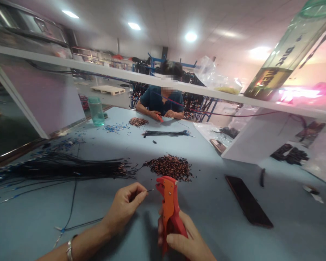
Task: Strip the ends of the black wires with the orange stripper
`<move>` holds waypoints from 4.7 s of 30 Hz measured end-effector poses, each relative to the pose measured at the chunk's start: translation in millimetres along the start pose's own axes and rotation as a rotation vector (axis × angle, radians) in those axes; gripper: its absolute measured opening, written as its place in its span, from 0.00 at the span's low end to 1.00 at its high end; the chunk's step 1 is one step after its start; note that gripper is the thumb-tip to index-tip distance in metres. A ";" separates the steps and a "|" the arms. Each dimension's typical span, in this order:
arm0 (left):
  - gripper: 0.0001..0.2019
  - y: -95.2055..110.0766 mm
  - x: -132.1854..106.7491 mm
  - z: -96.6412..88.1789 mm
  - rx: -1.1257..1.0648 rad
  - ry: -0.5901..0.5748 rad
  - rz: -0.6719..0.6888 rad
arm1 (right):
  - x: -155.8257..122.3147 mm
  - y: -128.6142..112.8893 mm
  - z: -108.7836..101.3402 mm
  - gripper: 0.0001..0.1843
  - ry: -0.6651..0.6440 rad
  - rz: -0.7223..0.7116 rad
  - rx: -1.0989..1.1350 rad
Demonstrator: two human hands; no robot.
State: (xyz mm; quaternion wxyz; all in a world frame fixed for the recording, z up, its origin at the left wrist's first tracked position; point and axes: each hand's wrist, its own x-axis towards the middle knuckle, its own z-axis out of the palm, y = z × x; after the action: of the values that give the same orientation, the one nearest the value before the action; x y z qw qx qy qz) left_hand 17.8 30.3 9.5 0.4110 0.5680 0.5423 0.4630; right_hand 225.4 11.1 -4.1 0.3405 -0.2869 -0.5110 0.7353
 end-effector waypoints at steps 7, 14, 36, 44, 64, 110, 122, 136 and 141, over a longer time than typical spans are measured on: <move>0.11 5.2 -5.2 5.8 -0.038 -0.085 0.005 | 3.5 7.3 -3.8 0.28 -0.045 0.004 0.009; 0.11 2.4 -4.5 8.0 -0.087 -0.094 -0.040 | 0.1 -14.2 1.6 0.20 -0.003 -0.093 -0.441; 0.15 3.8 -5.8 11.4 -0.517 -0.236 -0.270 | 11.1 7.0 8.3 0.33 0.268 -0.641 -1.357; 0.13 4.1 -5.0 12.4 -0.539 -0.236 -0.252 | 10.3 10.4 5.9 0.34 0.247 -0.584 -1.327; 0.13 8.7 -4.9 11.7 -0.487 -0.275 -0.158 | 10.6 13.9 3.6 0.30 0.256 -0.605 -1.355; 0.12 -22.9 9.3 -0.1 0.144 -0.111 0.078 | 17.4 -0.1 -19.6 0.22 0.039 -0.072 0.520; 0.10 -13.8 8.3 -2.1 0.176 -0.090 0.040 | 5.5 -18.7 -26.8 0.23 0.286 -0.261 0.217; 0.11 -5.8 9.4 -2.8 -0.094 -0.055 -0.016 | -3.9 -18.7 -1.9 0.30 0.008 0.055 0.170; 0.11 -7.1 10.0 -3.9 -0.049 -0.024 0.006 | -0.3 -6.9 -10.5 0.26 -0.014 0.093 0.330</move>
State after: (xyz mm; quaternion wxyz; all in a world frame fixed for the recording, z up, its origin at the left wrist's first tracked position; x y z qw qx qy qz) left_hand 12.1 40.7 4.3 0.4297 0.5651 0.5241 0.4705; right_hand 235.1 18.4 -0.9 0.3448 -0.2455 -0.3720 0.8261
